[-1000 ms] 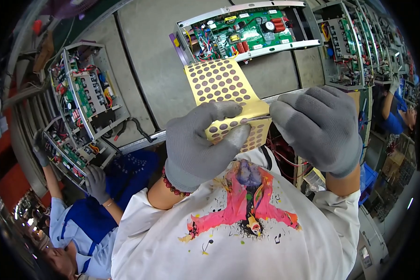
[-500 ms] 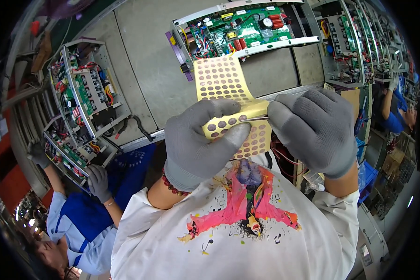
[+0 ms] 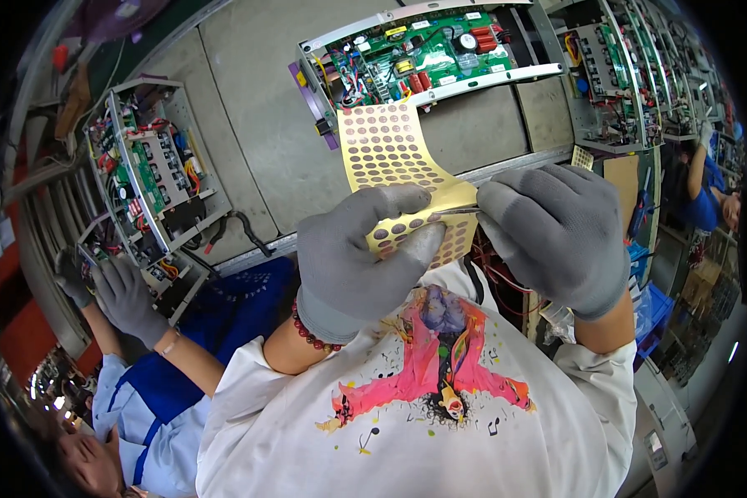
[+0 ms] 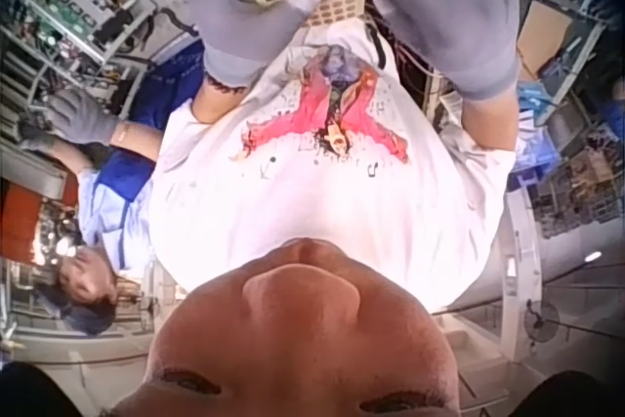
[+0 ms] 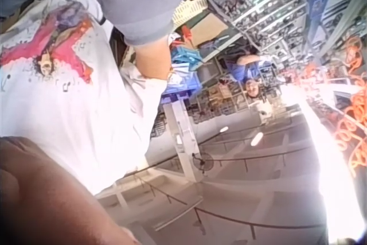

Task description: Applying adhesive and labels to electronic power inverter units in a factory assembly line.

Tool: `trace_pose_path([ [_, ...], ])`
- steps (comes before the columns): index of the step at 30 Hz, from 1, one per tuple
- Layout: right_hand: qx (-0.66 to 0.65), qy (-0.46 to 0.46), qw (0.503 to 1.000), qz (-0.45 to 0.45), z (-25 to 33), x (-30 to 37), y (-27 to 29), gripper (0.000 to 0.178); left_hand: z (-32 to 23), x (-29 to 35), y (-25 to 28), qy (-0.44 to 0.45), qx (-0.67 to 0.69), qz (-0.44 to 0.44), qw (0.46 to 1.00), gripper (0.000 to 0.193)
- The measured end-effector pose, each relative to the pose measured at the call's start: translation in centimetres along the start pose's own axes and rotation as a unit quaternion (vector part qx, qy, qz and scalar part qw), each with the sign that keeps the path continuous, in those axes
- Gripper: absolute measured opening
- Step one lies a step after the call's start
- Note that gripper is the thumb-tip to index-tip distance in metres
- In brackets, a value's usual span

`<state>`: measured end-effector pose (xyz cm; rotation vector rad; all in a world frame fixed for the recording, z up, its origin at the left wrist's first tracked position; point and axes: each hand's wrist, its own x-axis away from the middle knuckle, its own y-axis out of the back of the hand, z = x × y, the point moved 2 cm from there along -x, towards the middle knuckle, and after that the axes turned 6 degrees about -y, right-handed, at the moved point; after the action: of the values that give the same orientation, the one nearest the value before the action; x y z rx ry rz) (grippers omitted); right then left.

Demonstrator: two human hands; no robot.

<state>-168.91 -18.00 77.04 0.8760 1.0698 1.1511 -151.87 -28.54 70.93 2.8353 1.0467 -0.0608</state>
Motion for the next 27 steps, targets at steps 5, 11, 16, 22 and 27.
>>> trace_pose_path([
  [5,0.005,0.003,1.000,-0.007,-0.3,0.3,0.1,0.030,-0.2,-0.4,-0.2,0.036,0.042,0.006,0.998,0.025],
  [11,0.006,0.001,0.999,-0.035,-0.8,0.7,0.3,0.033,-0.7,-1.0,-0.8,0.078,0.052,0.034,0.995,0.023],
  [16,0.008,-0.030,0.999,-0.006,-1.2,1.5,0.6,0.031,0.2,-0.9,-1.9,0.019,0.023,0.026,0.999,0.026],
  [22,0.023,-0.046,0.998,0.033,-1.8,3.4,1.4,0.026,-0.7,-0.5,-3.7,0.004,-0.039,0.040,0.998,0.026],
  [27,0.025,-0.005,0.999,-0.024,-2.5,6.6,2.0,0.030,-2.1,1.0,-6.3,0.078,0.051,0.029,0.995,0.026],
])
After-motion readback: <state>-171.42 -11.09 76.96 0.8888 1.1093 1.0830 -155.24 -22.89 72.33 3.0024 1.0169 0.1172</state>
